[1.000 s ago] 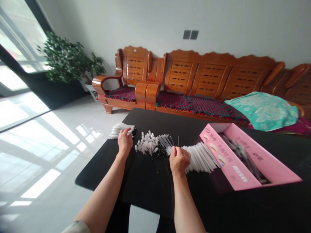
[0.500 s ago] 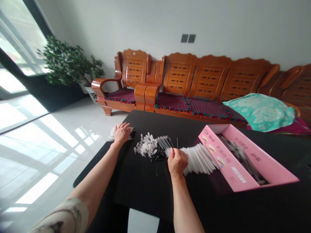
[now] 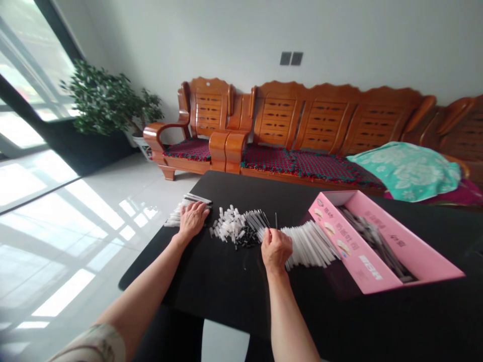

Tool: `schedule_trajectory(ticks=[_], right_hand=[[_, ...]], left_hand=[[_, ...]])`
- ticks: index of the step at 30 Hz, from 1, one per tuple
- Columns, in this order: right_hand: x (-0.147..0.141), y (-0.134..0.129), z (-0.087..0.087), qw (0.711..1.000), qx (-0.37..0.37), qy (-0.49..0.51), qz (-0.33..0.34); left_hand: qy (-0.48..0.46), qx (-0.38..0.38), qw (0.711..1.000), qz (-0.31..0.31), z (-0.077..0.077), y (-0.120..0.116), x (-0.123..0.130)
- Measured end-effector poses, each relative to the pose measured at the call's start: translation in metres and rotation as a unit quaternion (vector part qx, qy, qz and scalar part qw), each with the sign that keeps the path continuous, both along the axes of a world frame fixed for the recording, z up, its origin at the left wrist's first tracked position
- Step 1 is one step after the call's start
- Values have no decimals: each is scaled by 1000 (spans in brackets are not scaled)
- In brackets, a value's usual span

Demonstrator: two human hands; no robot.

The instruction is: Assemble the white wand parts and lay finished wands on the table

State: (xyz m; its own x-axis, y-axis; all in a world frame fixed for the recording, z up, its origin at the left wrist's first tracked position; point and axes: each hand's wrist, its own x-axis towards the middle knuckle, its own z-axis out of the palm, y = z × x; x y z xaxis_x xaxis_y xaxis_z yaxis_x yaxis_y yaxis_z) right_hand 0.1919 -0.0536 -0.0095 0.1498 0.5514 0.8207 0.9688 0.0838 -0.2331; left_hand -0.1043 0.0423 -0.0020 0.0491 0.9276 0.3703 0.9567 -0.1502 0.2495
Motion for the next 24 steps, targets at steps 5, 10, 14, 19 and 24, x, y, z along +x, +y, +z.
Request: schedule_trajectory(ticks=[5, 10, 14, 19, 24], right_hand=[[-1, -1, 0, 1000, -14, 8, -2], [-1, -1, 0, 1000, -20, 19, -5], [0, -1, 0, 1000, -24, 18, -7], [0, 0, -1, 999, -24, 20, -8], [-1, -1, -1, 999, -35, 26, -12]], left_hand=[[-4, 12, 1000, -7, -6, -11, 8], [4, 19, 1000, -16, -7, -19, 14], [4, 36, 999, 3, -4, -19, 15], [5, 21, 1000, -15, -6, -19, 15], [-59, 49, 997, -9, -2, -18, 10]])
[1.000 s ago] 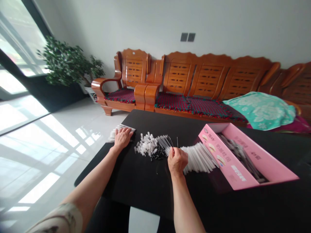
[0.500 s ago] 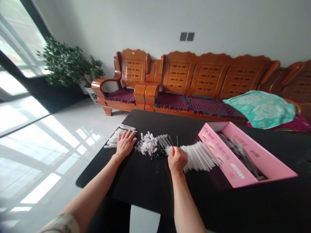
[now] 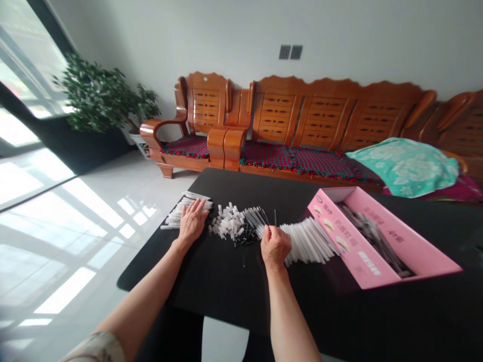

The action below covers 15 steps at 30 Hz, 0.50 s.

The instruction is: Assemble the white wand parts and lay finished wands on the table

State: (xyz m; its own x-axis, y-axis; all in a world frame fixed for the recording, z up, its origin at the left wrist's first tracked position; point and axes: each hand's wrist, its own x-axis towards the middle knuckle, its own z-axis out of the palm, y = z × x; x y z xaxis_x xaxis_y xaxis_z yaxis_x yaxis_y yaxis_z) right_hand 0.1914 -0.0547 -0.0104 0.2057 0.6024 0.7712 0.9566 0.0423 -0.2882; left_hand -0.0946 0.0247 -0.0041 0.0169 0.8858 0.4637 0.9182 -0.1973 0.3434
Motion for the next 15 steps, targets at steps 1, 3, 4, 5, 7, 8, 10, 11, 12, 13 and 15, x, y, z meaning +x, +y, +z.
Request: schedule_trajectory(ticks=[1, 3, 4, 5, 7, 8, 10, 11, 12, 13, 15], right_hand=[[0, 0, 0, 1000, 0, 1, -1], [0, 0, 0, 1000, 5, 1, -1], [0, 0, 0, 1000, 8, 1, -1], [0, 0, 0, 1000, 9, 1, -1], [0, 1, 0, 1000, 8, 4, 0], [1, 1, -1, 1000, 5, 6, -1], [1, 1, -1, 1000, 2, 9, -1], [1, 1, -2, 1000, 1, 10, -2], [1, 2, -2, 1000, 1, 11, -3], [1, 2, -2, 1000, 0, 11, -4], [1, 2, -2, 1000, 1, 10, -6]], left_hand=[[-27, 18, 999, 10, 3, 0, -3], [-79, 51, 995, 24, 8, -2, -10], [-98, 59, 993, 24, 10, -4, -13], [-110, 59, 992, 22, 12, -7, -17], [-115, 42, 992, 12, 13, -13, -23], [-110, 35, 993, 7, 12, -15, -25], [-90, 31, 995, -7, 10, -19, -27], [-77, 34, 996, -16, 9, -19, -27], [-61, 35, 997, -28, 8, -18, -25], [-44, 31, 998, -40, 8, -16, -24], [-8, 13, 998, -61, 8, -11, -18]])
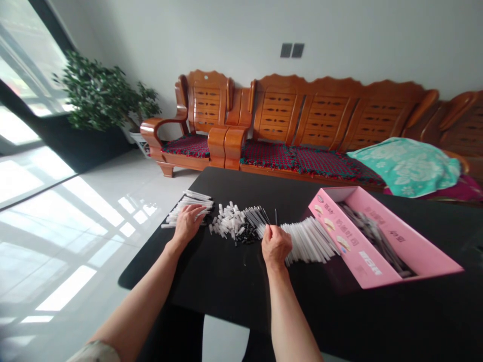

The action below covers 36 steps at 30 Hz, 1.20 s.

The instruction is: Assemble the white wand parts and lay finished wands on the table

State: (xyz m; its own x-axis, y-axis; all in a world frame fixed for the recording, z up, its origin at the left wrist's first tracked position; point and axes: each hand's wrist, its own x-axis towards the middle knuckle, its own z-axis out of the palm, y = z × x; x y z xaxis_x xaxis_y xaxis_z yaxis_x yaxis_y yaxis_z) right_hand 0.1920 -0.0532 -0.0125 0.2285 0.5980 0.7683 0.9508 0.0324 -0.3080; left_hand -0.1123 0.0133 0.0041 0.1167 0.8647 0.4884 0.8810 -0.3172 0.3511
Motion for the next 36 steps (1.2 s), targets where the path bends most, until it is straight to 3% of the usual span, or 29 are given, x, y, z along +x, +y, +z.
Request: schedule_trajectory(ticks=[7, 11, 15, 20, 24, 28, 32, 36], right_hand=[[0, -2, 3, 1000, -4, -5, 8], [-5, -4, 8, 1000, 6, 7, 20], [-22, -8, 17, 992, 8, 47, 115], [-45, -14, 27, 954, -87, 126, 256], [-47, -14, 26, 940, -120, 143, 285], [-45, -13, 23, 933, -131, 162, 293], [-43, -13, 25, 913, -131, 241, 301], [-40, -13, 29, 878, -103, 367, 291]], left_hand=[[54, -30, 998, -8, 3, 11, 17], [32, 1, 999, -22, 7, 10, 17], [-24, 82, 993, -86, 21, -4, 34], [-60, 161, 969, -177, 29, -33, 80], [-71, 171, 955, -232, 22, -45, 104], [-81, 168, 947, -263, 20, -47, 109], [-146, 141, 954, -220, 19, -49, 106], [-286, 10, 945, -158, 10, -47, 100]])
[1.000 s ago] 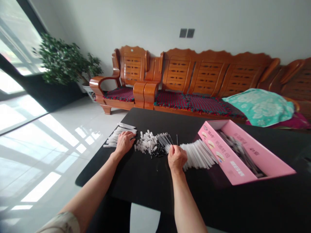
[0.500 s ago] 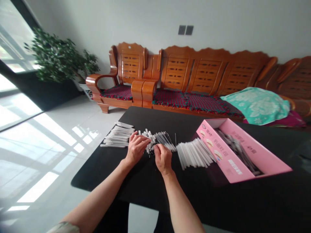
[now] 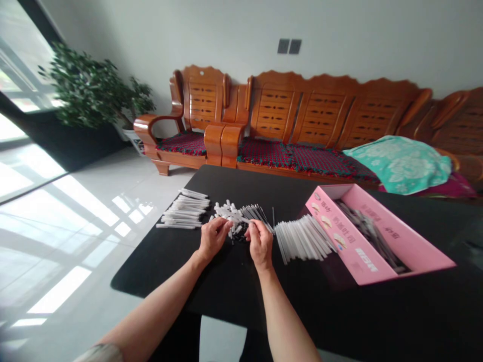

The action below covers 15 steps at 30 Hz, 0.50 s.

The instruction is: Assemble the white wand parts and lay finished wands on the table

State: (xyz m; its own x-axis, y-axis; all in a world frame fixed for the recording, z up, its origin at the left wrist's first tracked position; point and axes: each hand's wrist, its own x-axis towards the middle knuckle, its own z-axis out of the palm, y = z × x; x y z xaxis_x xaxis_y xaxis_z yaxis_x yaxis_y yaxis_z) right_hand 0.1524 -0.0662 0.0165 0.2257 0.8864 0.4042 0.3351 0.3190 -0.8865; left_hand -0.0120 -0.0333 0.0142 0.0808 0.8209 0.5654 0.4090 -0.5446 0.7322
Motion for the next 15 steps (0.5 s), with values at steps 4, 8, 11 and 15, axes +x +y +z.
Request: schedule_trajectory(ticks=[4, 8, 11, 15], right_hand=[[0, 0, 3, 998, -20, 39, 42], [-2, 0, 2, 996, -40, 20, 73], [-1, 0, 0, 995, -54, 42, 71], [0, 1, -2, 992, -75, 73, 71]], left_hand=[[-201, -187, 956, -103, -8, 13, -2], [-386, -264, 872, -146, -9, 23, -3], [-431, -276, 845, -155, -9, 24, -5], [-434, -273, 843, -161, -9, 22, -6]])
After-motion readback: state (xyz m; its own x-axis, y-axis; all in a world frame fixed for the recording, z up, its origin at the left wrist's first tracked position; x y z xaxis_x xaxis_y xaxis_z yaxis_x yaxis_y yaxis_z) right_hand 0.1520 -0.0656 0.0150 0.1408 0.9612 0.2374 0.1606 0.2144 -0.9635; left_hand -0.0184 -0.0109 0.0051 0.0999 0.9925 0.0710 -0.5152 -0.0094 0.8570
